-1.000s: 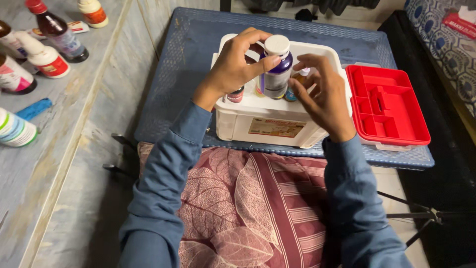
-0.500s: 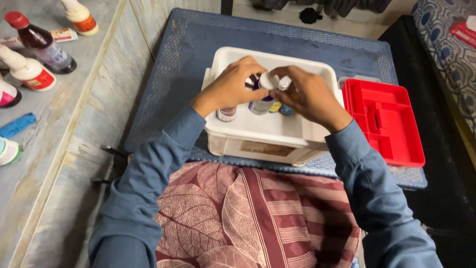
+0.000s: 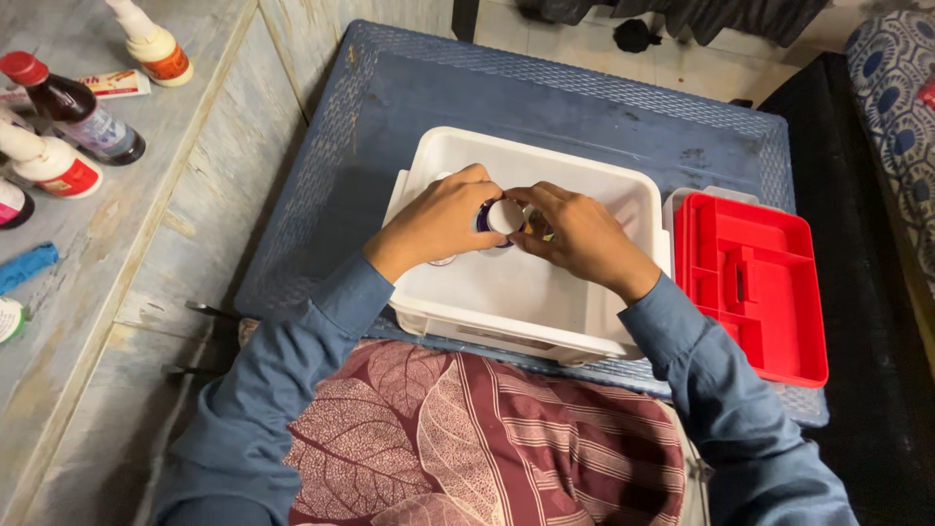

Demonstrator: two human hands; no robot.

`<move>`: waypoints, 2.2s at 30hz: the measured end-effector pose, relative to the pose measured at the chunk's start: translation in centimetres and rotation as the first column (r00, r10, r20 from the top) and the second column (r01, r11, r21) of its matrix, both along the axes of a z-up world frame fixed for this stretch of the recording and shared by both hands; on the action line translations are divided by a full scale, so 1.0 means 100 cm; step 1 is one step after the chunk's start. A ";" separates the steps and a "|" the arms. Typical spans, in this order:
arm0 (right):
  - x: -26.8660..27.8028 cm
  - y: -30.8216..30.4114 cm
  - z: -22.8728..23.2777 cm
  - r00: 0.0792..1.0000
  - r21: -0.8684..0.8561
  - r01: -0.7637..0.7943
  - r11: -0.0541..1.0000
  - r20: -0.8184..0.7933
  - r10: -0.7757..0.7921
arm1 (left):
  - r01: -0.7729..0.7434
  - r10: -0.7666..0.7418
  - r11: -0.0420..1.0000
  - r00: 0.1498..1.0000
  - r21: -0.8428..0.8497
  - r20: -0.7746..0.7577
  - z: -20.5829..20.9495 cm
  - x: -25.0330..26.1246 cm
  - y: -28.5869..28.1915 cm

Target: The person picks up various bottles and containers from a countertop, rotates them to view the labels, and places them into a white plastic bin. The items include small bottles, a larger white jar, and a purple bottle.

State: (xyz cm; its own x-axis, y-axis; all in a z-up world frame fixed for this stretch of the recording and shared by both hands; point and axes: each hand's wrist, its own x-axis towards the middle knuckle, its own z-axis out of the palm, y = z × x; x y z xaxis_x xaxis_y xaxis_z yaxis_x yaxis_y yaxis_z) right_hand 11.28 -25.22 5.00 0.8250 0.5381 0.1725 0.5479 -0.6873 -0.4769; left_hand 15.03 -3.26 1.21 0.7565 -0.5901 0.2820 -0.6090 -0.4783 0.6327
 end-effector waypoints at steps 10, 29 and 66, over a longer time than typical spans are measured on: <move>0.002 -0.003 -0.014 1.000 0.010 -0.009 1.000 -0.025 0.009 | -0.050 0.053 0.983 0.999 0.174 -0.012 0.002 -0.003 -0.005; 0.013 0.013 -0.050 0.985 -0.158 0.052 0.986 -0.152 -0.076 | -0.137 0.018 0.961 0.899 0.241 0.438 -0.057 0.004 -0.003; 0.007 0.006 -0.081 0.954 -0.387 -0.199 0.900 -0.285 0.088 | -0.287 0.068 0.915 0.801 0.282 0.595 -0.077 0.012 0.000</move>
State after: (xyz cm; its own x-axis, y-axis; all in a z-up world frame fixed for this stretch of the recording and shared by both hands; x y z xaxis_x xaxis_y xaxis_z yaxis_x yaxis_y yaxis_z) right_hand 11.99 -24.65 -3.09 0.7190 0.6306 -0.2922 0.5533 -0.7738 -0.3084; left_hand 16.25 -3.21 -6.50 0.6272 -0.6009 0.4956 -0.6829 -0.7302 -0.0210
